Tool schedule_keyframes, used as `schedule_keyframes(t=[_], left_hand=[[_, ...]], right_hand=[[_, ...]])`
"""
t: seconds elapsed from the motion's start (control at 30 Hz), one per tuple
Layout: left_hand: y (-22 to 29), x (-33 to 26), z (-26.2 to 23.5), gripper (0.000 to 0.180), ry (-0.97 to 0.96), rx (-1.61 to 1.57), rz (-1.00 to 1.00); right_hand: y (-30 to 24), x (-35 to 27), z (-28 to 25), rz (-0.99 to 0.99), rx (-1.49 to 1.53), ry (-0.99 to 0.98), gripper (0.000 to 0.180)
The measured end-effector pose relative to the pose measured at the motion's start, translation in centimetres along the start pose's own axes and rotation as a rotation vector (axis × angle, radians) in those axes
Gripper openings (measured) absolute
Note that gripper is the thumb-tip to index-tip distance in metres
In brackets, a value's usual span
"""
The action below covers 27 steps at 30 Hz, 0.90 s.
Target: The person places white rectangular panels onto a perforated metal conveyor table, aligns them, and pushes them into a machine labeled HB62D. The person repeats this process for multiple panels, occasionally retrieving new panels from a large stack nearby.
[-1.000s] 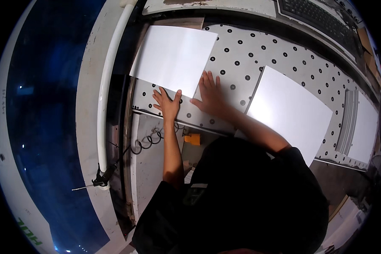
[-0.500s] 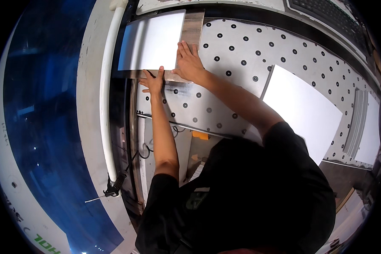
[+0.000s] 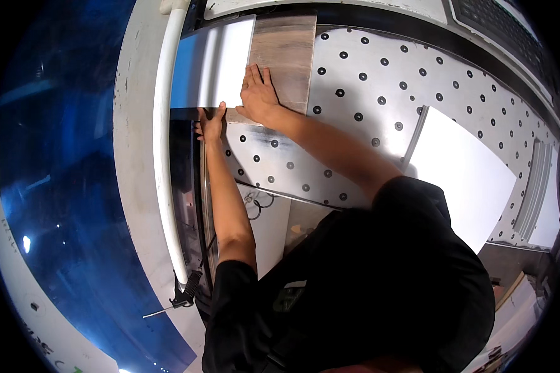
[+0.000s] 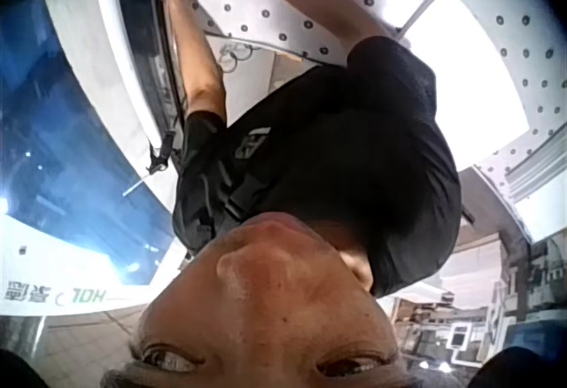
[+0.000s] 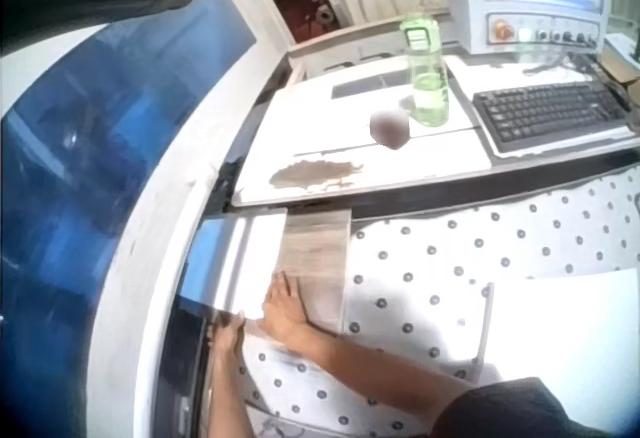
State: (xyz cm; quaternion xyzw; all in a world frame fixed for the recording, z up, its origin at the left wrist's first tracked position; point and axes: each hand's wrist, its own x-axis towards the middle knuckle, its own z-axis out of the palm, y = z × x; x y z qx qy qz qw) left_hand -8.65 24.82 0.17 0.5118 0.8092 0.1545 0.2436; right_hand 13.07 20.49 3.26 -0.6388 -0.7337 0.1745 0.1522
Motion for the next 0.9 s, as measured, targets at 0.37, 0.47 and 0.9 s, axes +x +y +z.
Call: schedule_keyframes(t=[0.37, 0.47, 0.9], left_hand=[[-0.5, -0.2, 1.5, 0.115, 0.111, -0.184, 0.143], [-0.3, -0.7, 1.7, 0.114, 0.144, -0.107, 0.17], [-1.6, -0.6, 2.3, 0.108, 0.2, 0.087, 0.236]], right_hand=[[1.8, 0.0, 1.9, -0.11, -0.047, 0.227, 0.093], [1.9, 0.0, 1.8, -0.104, -0.063, 0.237, 0.093], [5.6, 1.4, -1.1, -0.14, 0.301, -0.025, 0.086]])
